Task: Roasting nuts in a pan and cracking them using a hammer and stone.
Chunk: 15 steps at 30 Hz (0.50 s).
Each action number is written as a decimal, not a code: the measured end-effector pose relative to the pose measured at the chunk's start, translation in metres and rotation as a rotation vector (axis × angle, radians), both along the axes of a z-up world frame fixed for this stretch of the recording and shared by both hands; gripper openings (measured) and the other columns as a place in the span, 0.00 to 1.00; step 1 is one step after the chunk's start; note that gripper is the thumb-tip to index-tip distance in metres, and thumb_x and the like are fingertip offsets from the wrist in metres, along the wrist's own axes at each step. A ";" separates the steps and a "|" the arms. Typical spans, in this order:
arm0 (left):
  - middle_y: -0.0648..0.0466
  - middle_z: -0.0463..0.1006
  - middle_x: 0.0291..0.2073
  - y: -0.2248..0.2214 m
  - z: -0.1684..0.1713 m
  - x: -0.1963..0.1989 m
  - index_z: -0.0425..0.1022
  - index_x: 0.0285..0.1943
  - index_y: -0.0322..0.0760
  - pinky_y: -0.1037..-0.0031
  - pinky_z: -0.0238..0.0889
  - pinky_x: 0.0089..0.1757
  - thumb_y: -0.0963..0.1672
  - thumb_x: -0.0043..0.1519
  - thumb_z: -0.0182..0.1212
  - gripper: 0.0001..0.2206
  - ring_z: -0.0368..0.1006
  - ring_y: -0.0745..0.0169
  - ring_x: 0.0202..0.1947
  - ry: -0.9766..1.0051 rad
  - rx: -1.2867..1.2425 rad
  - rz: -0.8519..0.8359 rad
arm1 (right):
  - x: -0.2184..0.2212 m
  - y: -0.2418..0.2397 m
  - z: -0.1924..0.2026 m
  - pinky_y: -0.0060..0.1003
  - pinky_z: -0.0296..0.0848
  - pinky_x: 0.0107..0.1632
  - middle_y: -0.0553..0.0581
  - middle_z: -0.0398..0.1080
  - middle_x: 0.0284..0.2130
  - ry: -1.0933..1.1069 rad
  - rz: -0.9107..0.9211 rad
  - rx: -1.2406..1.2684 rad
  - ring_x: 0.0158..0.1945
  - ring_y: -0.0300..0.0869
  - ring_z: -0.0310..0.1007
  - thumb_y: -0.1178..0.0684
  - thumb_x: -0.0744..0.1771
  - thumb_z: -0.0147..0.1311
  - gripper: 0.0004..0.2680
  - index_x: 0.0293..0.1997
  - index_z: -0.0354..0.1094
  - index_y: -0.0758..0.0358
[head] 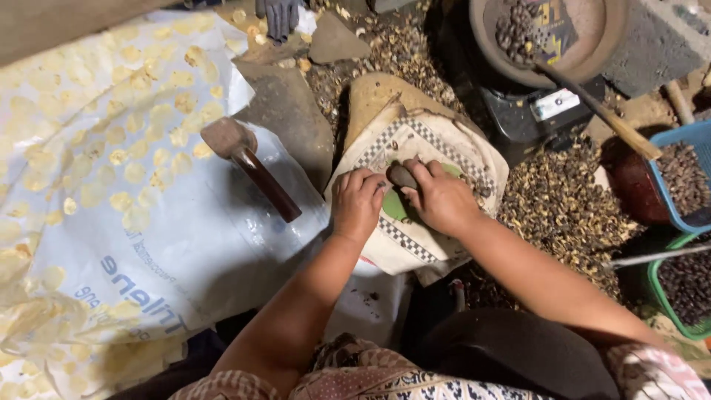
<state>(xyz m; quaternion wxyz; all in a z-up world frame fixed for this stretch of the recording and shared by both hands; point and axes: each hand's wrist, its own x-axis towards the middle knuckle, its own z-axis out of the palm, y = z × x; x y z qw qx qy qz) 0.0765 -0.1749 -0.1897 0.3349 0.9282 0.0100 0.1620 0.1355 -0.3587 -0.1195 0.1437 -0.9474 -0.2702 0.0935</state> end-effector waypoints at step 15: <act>0.57 0.73 0.48 -0.011 0.020 0.015 0.83 0.41 0.49 0.55 0.56 0.55 0.45 0.52 0.71 0.09 0.64 0.51 0.55 0.178 -0.067 0.004 | 0.000 0.004 0.022 0.55 0.75 0.45 0.70 0.71 0.48 0.330 -0.219 -0.176 0.44 0.63 0.77 0.43 0.68 0.53 0.20 0.67 0.53 0.48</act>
